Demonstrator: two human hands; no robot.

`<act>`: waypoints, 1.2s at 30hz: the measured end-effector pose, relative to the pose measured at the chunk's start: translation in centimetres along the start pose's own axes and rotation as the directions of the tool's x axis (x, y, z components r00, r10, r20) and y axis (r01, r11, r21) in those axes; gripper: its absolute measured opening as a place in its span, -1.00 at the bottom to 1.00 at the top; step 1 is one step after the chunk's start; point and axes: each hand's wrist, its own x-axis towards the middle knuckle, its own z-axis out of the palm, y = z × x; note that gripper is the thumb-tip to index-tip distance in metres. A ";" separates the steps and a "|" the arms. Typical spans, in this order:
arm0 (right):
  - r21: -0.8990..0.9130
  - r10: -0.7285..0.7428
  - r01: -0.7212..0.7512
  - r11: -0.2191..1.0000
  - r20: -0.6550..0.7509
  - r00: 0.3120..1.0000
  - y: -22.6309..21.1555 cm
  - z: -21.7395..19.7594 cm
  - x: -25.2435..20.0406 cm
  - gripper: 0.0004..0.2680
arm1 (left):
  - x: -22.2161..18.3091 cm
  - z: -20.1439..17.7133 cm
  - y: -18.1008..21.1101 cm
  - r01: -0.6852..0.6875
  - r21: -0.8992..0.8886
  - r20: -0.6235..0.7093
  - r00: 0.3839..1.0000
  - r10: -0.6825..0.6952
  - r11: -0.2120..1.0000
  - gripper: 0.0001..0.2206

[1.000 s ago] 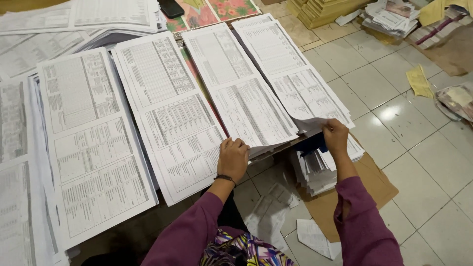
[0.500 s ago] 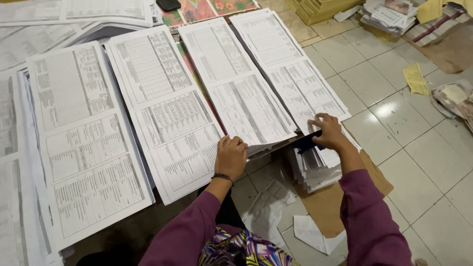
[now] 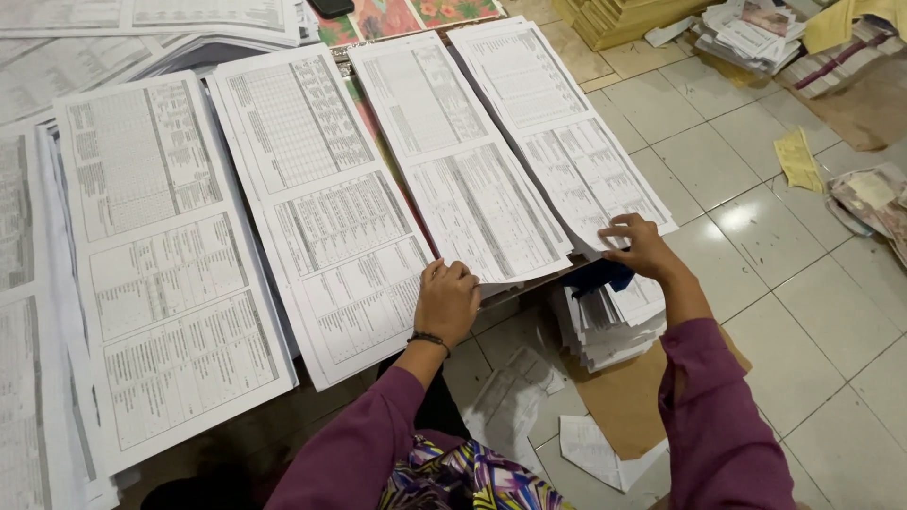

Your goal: Sorting and organizing printed paper forms into different stacks on a production table.

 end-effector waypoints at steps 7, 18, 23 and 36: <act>-0.069 0.018 -0.015 0.998 0.045 0.999 0.2 0.1 0.8 -0.64 | 0.0 -0.3 0.2 0.017 -0.007 0.025 1.000 -0.017 1.000 -0.87; -0.242 0.026 -0.024 0.970 0.006 1.000 0.8 1.4 1.0 -0.55 | 0.2 -0.1 0.1 0.029 -0.035 0.042 0.999 -0.027 0.999 -0.87; -0.208 0.020 -0.019 0.978 0.002 1.000 1.1 1.6 0.3 -0.63 | 0.1 -0.6 0.2 0.024 -0.026 0.036 0.999 -0.023 0.999 -0.87; -0.021 -0.110 0.110 0.994 -0.034 0.993 0.8 1.1 -0.2 -0.71 | 0.1 -0.1 0.1 0.030 -0.030 0.031 0.999 -0.029 0.999 -0.87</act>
